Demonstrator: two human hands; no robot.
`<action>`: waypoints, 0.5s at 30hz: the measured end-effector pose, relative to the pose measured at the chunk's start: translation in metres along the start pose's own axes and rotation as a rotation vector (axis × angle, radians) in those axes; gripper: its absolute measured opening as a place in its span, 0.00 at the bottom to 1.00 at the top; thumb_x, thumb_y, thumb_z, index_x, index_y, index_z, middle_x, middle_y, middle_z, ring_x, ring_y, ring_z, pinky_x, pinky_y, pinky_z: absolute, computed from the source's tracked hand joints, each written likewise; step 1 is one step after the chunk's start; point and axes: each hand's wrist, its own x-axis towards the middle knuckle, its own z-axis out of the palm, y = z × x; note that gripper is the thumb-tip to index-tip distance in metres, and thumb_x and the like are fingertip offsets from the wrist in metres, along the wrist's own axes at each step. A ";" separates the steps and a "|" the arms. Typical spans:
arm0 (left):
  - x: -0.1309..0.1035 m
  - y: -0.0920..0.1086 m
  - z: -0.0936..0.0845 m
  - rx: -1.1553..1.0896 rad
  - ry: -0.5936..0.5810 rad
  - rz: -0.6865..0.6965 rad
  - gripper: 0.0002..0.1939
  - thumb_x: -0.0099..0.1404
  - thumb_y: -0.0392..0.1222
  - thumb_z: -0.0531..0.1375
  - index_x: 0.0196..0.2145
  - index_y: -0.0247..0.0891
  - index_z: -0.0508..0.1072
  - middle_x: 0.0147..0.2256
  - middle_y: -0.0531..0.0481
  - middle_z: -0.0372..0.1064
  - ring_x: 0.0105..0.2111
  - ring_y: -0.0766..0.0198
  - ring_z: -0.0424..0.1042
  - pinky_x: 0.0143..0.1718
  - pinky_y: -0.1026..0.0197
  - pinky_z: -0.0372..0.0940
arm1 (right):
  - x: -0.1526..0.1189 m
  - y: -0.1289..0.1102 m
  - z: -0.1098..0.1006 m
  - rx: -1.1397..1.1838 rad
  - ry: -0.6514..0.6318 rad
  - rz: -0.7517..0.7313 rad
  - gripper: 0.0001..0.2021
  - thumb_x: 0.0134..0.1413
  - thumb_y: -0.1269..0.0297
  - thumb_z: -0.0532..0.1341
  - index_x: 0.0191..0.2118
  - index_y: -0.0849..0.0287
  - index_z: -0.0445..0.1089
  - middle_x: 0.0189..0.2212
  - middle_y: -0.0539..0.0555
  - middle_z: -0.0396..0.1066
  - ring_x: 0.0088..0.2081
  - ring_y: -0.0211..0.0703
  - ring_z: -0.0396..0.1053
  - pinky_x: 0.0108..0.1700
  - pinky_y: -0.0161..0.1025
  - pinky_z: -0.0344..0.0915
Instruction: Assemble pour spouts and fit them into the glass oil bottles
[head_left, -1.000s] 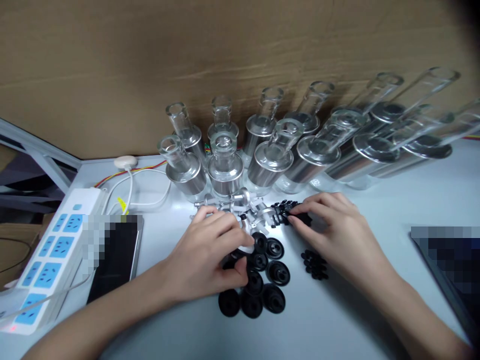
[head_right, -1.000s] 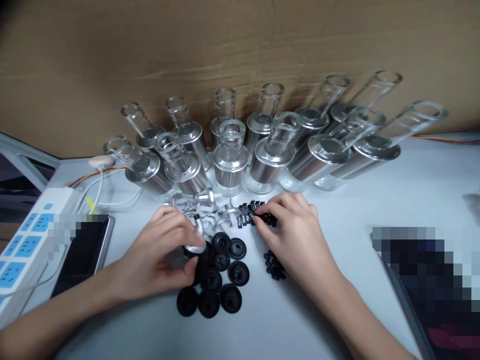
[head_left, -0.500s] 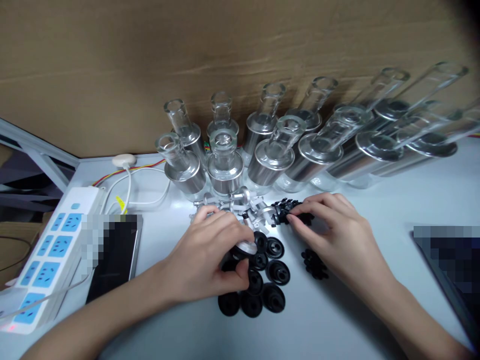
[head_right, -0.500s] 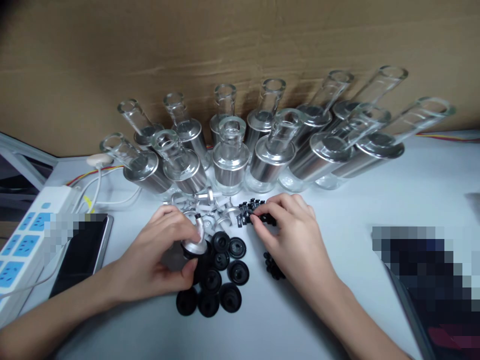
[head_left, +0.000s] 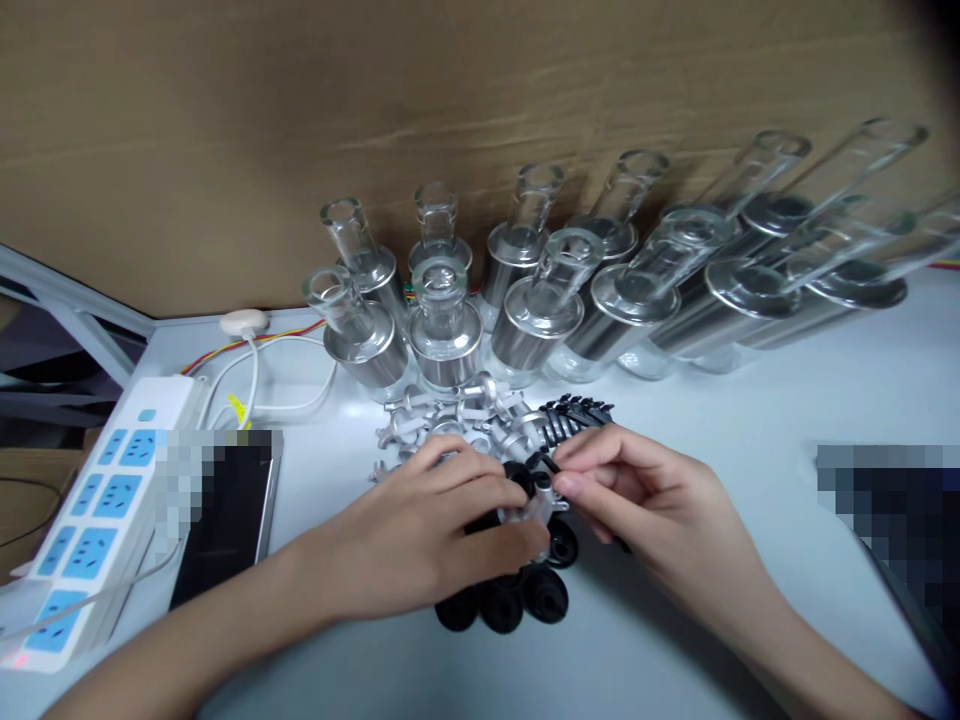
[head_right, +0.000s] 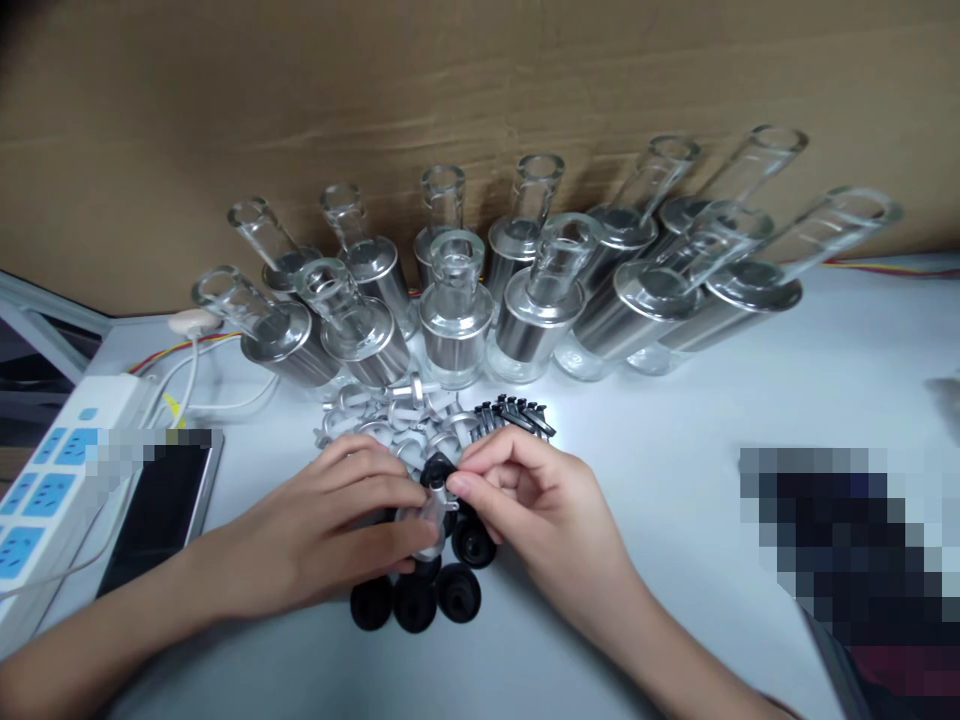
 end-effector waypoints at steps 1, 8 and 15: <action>0.000 0.000 0.000 0.006 0.006 0.003 0.10 0.72 0.43 0.52 0.39 0.37 0.71 0.37 0.55 0.75 0.38 0.70 0.69 0.46 0.64 0.56 | 0.000 0.000 0.000 0.011 0.002 -0.006 0.10 0.47 0.62 0.68 0.24 0.60 0.68 0.20 0.48 0.67 0.17 0.28 0.60 0.17 0.26 0.59; -0.003 -0.005 0.004 0.193 0.060 0.158 0.06 0.71 0.38 0.54 0.41 0.38 0.70 0.38 0.54 0.74 0.40 0.65 0.67 0.48 0.61 0.55 | -0.001 -0.001 0.000 0.049 0.035 -0.081 0.08 0.47 0.66 0.67 0.24 0.60 0.69 0.26 0.50 0.69 0.17 0.26 0.62 0.18 0.25 0.61; -0.004 -0.008 0.002 0.268 0.055 0.145 0.07 0.71 0.39 0.53 0.46 0.38 0.67 0.42 0.51 0.73 0.43 0.61 0.66 0.47 0.57 0.56 | -0.001 0.000 -0.001 0.040 0.041 -0.096 0.04 0.47 0.68 0.67 0.28 0.59 0.72 0.27 0.50 0.71 0.22 0.29 0.66 0.19 0.23 0.63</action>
